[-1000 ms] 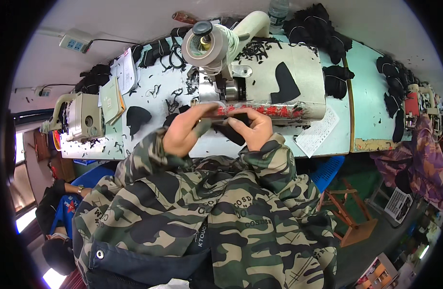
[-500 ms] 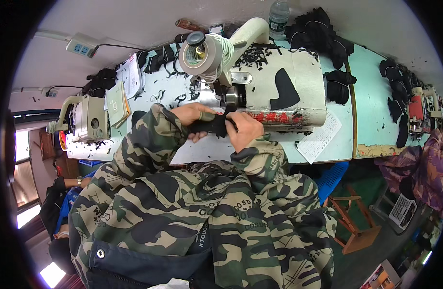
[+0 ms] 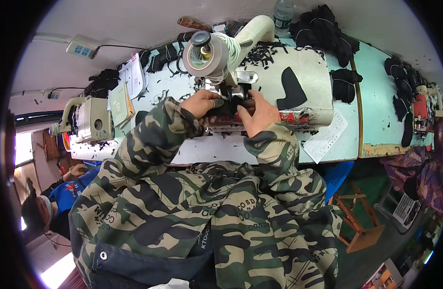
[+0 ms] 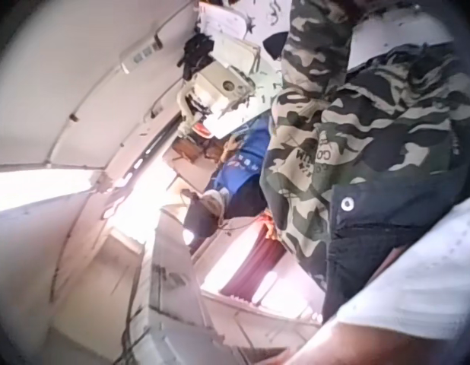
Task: Operating an industrial sewing machine to assemble black shoe components.
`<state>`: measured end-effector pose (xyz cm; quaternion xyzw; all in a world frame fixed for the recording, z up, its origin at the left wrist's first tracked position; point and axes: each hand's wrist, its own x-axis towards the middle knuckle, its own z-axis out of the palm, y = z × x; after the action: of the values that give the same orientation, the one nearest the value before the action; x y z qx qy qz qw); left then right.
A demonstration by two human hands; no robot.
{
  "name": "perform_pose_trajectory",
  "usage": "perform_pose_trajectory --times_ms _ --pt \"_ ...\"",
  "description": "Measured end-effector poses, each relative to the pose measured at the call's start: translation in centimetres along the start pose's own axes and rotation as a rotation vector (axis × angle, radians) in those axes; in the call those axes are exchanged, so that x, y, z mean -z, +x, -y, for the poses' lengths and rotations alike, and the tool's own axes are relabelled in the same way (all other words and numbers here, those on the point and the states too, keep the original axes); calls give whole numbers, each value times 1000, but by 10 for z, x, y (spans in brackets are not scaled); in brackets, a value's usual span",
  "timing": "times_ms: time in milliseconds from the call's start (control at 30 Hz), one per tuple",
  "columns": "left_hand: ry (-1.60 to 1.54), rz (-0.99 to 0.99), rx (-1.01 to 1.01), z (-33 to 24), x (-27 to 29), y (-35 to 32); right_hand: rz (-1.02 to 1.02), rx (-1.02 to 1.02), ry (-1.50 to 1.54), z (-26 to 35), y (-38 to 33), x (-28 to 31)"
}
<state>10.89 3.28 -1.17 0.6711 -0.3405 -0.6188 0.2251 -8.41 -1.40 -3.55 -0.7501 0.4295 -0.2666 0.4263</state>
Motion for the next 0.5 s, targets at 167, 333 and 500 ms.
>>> perform_pose_trajectory --times_ms 167,333,500 --pt "-31 7 14 -8 -4 -10 6 74 -182 -4 5 -5" --pt "400 -143 -159 -7 -11 -10 -118 177 -398 2 3 -22" --pt "636 -229 -354 12 5 5 25 -12 -451 19 15 -17"
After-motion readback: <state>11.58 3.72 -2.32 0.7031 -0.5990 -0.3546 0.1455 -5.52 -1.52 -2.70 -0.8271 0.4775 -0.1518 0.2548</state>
